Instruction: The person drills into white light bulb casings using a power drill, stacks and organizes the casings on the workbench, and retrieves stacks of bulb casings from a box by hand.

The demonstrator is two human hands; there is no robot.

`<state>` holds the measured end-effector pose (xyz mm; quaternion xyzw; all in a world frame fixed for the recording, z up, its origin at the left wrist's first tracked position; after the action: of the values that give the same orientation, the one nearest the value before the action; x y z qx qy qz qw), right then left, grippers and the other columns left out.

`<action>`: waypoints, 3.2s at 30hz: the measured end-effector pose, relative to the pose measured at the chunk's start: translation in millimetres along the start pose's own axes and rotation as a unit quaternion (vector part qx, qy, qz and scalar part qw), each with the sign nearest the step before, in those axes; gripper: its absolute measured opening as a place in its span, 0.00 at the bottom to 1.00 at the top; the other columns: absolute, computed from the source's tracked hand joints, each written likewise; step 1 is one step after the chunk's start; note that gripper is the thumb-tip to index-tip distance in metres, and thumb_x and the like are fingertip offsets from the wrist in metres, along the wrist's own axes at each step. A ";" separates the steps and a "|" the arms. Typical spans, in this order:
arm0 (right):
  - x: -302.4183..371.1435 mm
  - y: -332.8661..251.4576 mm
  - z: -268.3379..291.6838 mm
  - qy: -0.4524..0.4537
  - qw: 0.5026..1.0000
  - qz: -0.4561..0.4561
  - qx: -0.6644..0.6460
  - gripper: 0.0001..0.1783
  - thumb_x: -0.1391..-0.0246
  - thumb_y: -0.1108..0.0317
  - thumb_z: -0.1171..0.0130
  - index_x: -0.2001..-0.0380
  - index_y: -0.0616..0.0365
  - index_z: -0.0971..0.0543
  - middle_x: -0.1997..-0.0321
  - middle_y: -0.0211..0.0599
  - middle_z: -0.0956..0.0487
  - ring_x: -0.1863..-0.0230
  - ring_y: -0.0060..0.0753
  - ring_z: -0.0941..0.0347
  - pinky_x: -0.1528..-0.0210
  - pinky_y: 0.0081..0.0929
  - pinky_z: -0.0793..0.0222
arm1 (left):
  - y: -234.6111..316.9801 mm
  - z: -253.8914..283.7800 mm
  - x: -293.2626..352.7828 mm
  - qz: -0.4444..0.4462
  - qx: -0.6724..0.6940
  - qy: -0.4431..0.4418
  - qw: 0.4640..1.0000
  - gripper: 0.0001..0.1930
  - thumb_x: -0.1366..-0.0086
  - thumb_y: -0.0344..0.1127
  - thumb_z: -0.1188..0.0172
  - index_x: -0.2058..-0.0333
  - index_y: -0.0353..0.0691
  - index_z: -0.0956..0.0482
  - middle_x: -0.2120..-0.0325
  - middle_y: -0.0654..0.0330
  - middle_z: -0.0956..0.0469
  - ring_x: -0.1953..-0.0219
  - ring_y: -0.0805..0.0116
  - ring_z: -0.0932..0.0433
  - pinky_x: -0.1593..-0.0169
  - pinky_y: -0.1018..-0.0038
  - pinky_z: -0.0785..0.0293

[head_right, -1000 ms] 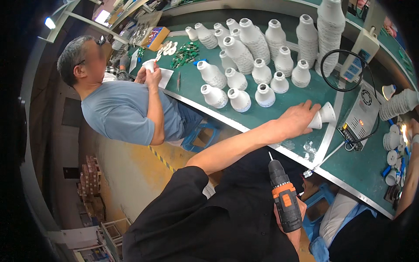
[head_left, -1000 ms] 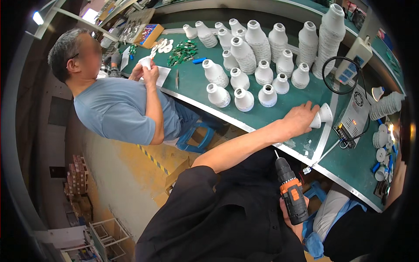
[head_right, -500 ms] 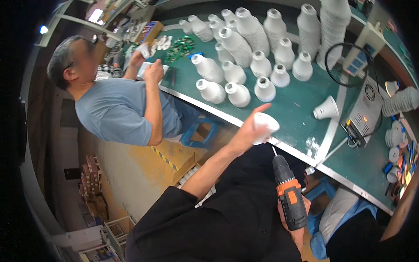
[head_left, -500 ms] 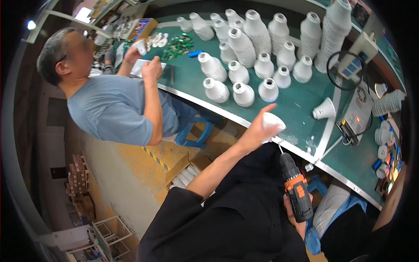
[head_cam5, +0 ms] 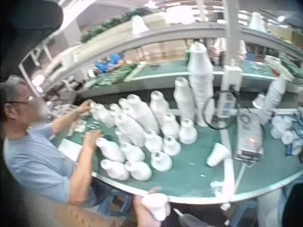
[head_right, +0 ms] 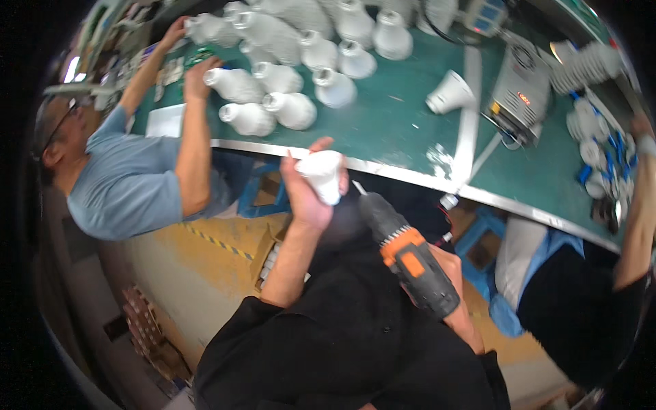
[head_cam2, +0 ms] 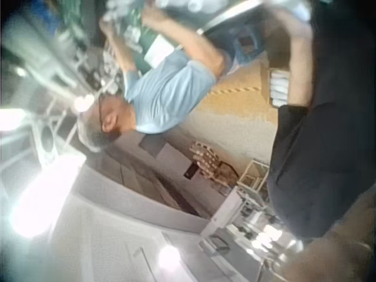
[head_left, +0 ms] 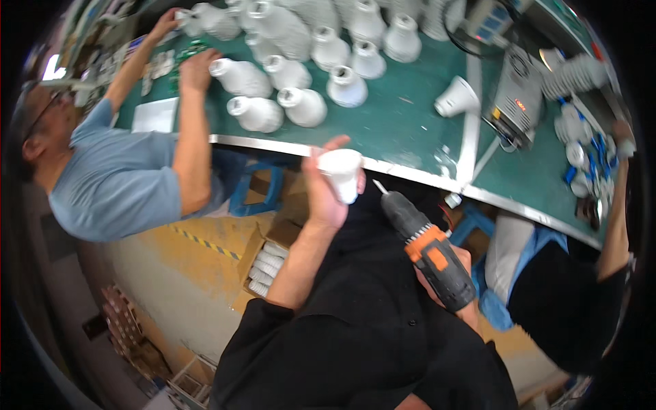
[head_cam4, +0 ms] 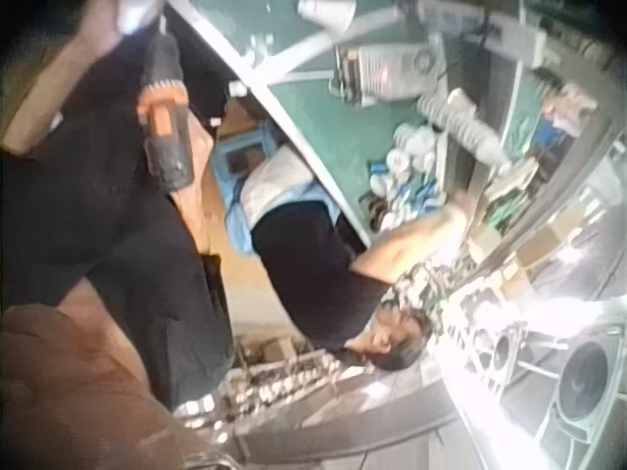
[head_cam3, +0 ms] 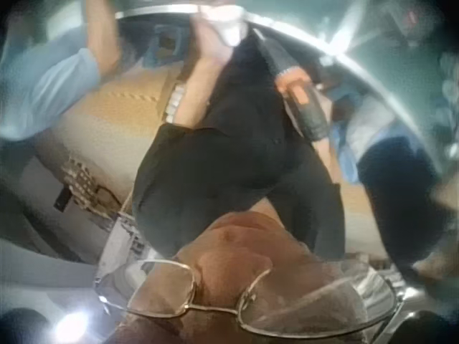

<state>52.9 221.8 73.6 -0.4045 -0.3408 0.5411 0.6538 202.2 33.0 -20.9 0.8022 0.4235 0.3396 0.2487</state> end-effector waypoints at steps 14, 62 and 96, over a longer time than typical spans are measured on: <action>-0.5 -4.8 -5.3 0.001 0.999 0.023 -0.044 0.10 0.60 0.76 0.33 0.73 0.67 0.23 0.76 0.41 0.25 0.77 0.41 0.25 0.76 0.31 0.31 | -2.7 -6.1 -1.3 -0.042 0.035 0.041 0.998 0.31 0.31 0.59 0.52 0.51 0.31 0.24 0.68 0.57 0.23 0.69 0.67 0.26 0.67 0.71 0.32; -12.7 4.0 -10.8 -0.049 0.997 -0.014 -0.063 0.12 0.56 0.76 0.33 0.67 0.67 0.22 0.72 0.42 0.23 0.73 0.43 0.23 0.72 0.31 0.29 | 1.5 -28.9 -16.1 -0.131 -0.048 -0.007 0.990 0.31 0.31 0.56 0.69 0.52 0.34 0.28 0.78 0.51 0.26 0.79 0.65 0.29 0.75 0.71 0.33; -11.3 2.0 -2.7 -0.004 0.990 -0.022 -0.136 0.15 0.54 0.66 0.33 0.63 0.61 0.21 0.72 0.46 0.21 0.68 0.52 0.19 0.67 0.39 0.25 | -9.0 -7.1 -17.9 -0.054 0.129 0.011 0.990 0.33 0.35 0.54 0.60 0.44 0.29 0.31 0.69 0.46 0.23 0.73 0.58 0.25 0.73 0.65 0.26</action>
<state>52.3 210.5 70.5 -0.4797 -0.4227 0.4766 0.6034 185.0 23.3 -28.5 0.7998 0.5093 0.2766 0.1564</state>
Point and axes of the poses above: each hand's wrist, its own x-axis away from the middle knuckle, its own z-axis out of the back of the hand, y = z × x, the point moved 8 cm from there along -x, towards the middle knuckle
